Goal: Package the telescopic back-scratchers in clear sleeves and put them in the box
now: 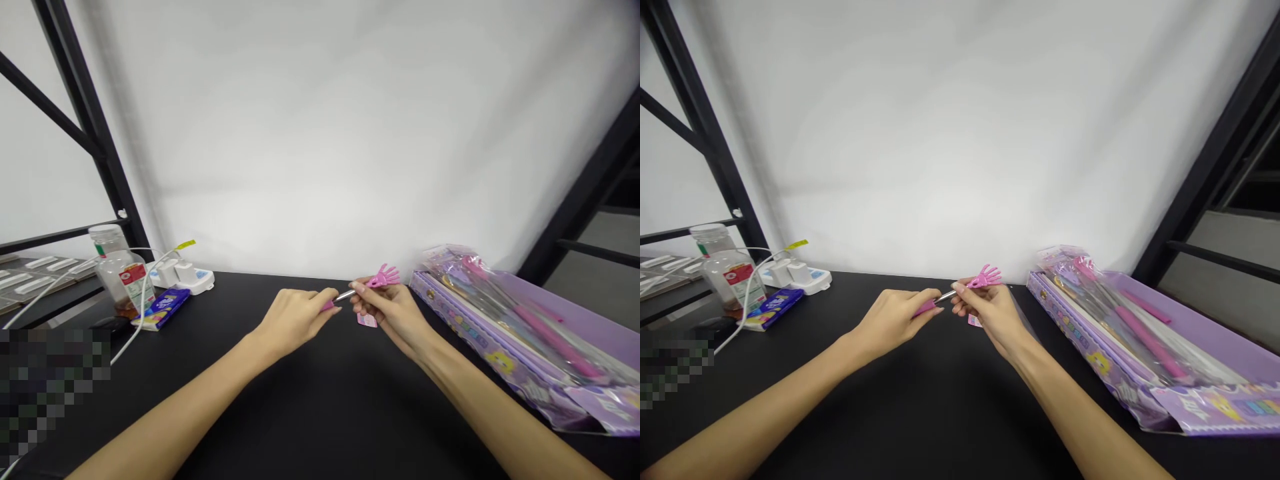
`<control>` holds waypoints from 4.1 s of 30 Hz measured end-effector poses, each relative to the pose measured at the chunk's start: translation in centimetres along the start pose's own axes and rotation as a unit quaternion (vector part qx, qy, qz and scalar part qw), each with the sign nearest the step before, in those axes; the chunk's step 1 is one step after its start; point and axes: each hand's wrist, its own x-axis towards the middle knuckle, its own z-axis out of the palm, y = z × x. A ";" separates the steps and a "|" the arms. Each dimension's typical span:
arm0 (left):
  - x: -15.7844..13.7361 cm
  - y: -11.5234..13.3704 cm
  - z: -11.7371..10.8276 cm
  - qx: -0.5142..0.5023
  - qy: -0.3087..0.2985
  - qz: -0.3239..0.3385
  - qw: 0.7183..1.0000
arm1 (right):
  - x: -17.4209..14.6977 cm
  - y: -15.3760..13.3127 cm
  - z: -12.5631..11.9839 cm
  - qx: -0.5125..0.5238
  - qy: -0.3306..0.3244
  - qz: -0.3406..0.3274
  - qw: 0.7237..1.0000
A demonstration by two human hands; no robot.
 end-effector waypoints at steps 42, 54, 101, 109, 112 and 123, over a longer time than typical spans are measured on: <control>0.9 -3.6 -0.5 0.189 -0.047 0.016 0.981 | 2.4 -1.0 -4.9 0.135 0.189 -0.047 0.971; 0.8 -3.6 0.0 0.202 0.005 0.042 0.978 | 1.9 -0.6 -3.9 0.063 0.121 -0.043 0.990; 0.7 -4.4 -2.2 0.239 0.034 0.048 0.969 | 2.6 -1.6 -6.2 0.185 0.260 -0.084 0.944; 0.2 -4.3 -2.2 0.200 0.047 0.086 0.975 | 1.9 -1.6 -5.4 0.158 0.207 -0.076 0.962; 0.5 -3.2 -1.2 0.140 0.070 0.107 0.982 | 1.2 -0.9 -2.8 0.144 0.135 -0.052 0.979; 0.4 -4.6 -2.0 0.075 -0.005 0.056 0.996 | 2.4 -0.7 -6.1 0.155 0.234 -0.079 0.957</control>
